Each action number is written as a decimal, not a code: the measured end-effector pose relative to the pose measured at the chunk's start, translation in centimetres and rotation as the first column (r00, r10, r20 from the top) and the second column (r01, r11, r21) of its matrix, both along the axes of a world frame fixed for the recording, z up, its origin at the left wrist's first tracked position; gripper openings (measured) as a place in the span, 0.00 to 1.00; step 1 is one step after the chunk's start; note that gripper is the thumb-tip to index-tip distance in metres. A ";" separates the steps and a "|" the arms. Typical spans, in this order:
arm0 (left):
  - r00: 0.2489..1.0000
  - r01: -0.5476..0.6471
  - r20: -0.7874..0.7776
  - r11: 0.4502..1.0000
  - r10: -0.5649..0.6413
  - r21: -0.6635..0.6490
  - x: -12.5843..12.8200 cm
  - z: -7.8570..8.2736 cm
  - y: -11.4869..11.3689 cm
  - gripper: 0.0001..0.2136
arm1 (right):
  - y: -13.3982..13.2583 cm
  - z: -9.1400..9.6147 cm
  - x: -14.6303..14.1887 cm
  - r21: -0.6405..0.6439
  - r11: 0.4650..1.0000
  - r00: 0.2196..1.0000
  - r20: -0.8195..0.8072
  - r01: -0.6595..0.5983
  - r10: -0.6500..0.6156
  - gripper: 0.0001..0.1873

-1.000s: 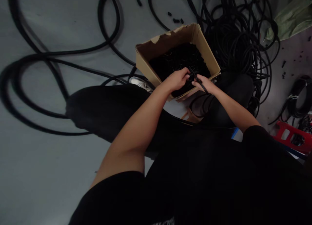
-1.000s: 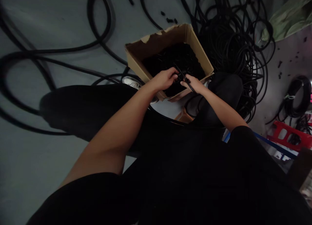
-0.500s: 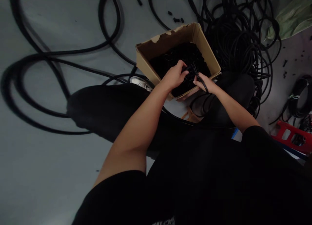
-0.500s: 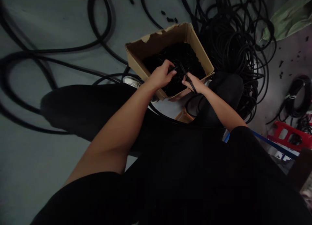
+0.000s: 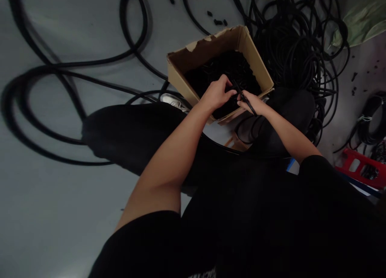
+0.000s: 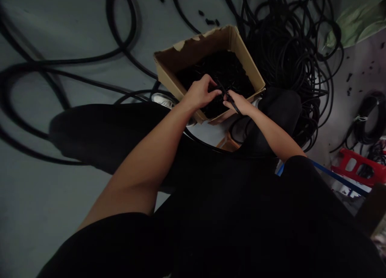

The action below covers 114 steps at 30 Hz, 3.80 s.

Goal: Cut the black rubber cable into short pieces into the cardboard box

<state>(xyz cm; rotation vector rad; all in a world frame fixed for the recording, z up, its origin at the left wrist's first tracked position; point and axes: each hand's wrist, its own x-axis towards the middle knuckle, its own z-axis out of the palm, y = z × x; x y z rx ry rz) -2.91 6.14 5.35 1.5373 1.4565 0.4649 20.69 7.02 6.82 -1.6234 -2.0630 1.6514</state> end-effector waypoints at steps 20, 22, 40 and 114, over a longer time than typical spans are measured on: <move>0.997 0.047 -0.056 0.999 -0.047 -0.010 -0.4 0.1 -0.5 0.26 | -0.3 -0.2 0.3 -0.033 0.997 0.992 0.105 0.073 -0.069 0.18; 0.995 0.070 -0.069 0.997 -0.071 -0.031 -0.4 -0.1 -0.5 0.24 | -0.6 -1.0 0.4 -0.091 0.993 0.994 0.092 0.075 -0.067 0.18; 0.986 0.104 -0.126 0.994 -0.106 -0.017 -0.3 -2.1 -0.2 0.20 | -0.4 -1.4 0.9 0.030 0.999 0.999 0.033 0.042 -0.043 0.29; 0.999 0.040 -0.011 0.999 -0.040 0.018 -0.8 -2.1 0.4 0.17 | 0.1 0.3 0.2 0.074 0.997 0.995 0.101 0.008 -0.016 0.32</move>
